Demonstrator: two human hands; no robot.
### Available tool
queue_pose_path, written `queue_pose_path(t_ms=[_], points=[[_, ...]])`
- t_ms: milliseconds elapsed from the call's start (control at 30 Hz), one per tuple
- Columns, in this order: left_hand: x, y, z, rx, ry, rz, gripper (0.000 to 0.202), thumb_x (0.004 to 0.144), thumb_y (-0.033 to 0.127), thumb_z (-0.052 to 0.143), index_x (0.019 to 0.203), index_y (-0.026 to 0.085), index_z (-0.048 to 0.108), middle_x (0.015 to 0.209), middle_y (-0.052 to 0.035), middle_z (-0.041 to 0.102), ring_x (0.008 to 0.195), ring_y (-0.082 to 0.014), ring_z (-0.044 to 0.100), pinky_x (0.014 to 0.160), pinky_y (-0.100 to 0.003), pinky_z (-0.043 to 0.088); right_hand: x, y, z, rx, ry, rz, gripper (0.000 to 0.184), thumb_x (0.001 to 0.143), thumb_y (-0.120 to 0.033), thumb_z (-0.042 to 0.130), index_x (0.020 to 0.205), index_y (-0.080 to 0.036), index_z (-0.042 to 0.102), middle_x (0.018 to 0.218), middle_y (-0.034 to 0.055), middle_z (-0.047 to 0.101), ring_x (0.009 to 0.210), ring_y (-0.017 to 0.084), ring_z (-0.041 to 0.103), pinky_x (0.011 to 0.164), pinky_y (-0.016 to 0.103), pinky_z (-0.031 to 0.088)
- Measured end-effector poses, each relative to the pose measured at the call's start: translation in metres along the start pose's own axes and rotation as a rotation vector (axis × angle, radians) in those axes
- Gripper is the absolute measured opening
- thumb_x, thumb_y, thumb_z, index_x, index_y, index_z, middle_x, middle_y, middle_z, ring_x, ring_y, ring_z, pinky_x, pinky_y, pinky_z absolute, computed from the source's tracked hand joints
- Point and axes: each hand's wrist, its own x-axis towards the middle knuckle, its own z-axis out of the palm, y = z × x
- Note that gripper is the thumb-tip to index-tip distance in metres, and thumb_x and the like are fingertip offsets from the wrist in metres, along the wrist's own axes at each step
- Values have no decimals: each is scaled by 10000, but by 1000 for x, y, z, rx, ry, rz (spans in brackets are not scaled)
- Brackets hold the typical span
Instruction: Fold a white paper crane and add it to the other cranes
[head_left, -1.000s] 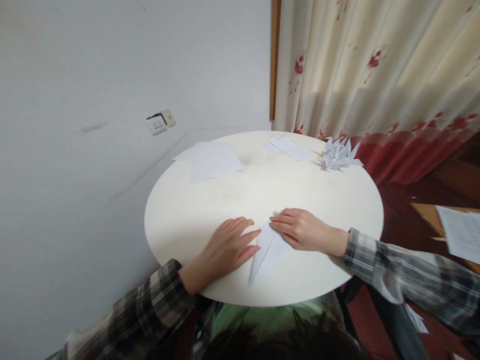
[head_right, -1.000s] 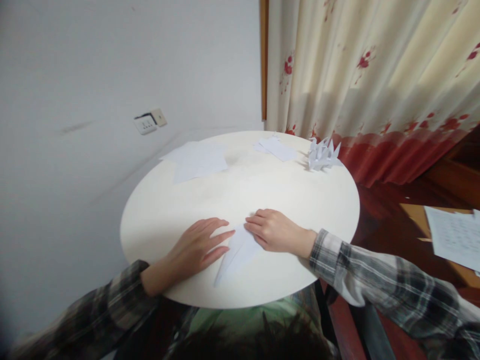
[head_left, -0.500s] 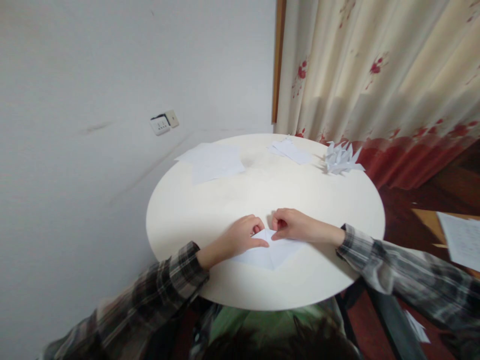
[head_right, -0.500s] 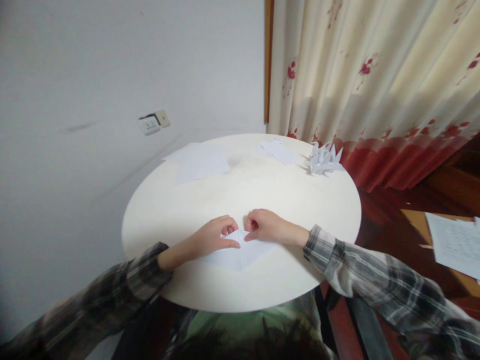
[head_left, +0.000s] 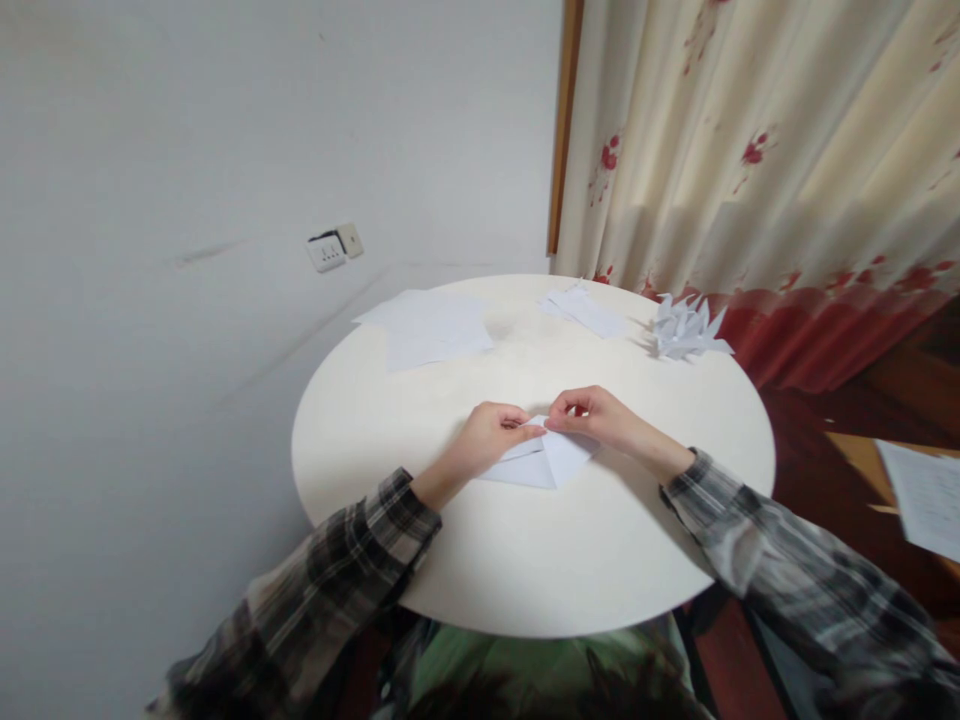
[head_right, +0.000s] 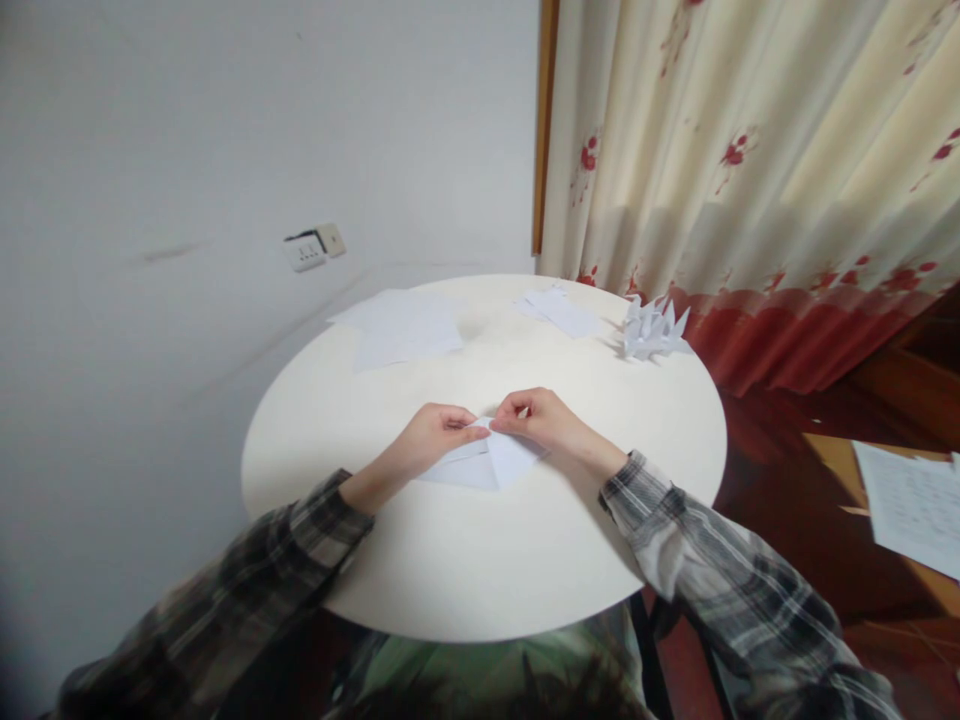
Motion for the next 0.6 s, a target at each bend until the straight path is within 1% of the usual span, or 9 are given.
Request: queue_pose_path(t_ms=[167,300,500,600], points=[[1,-3,1,-29,10,-1,388,687,493,615,691,105,639,600,3,532,522,-84,429,447,-181,277,-1,-1,-1,-3,18,0,232,723,-362,595,657,-139,599,582,-21,524,549,85,410,530,218,322],[3,-7,1,-18,4,18,389,692,490,616,689,102,641,602,-3,534,527,-85,432,442,-179,280,-2,-2,0,-36,45,9,167,722,-292,581,662,-137,599,609,-9,560,569,90,442,547,217,336],[4,-8,3,69,47,53,346,694,442,620,644,100,619,568,8,511,508,-80,421,425,-175,262,-6,-5,6,-121,86,-41,97,727,-196,547,657,-142,584,607,-12,570,576,94,471,552,212,351],[3,-5,4,89,64,82,310,700,400,607,612,103,605,550,15,498,505,-77,413,426,-172,261,-6,-6,8,-108,97,-80,73,733,-186,547,679,-145,573,646,-5,578,607,100,496,581,220,371]])
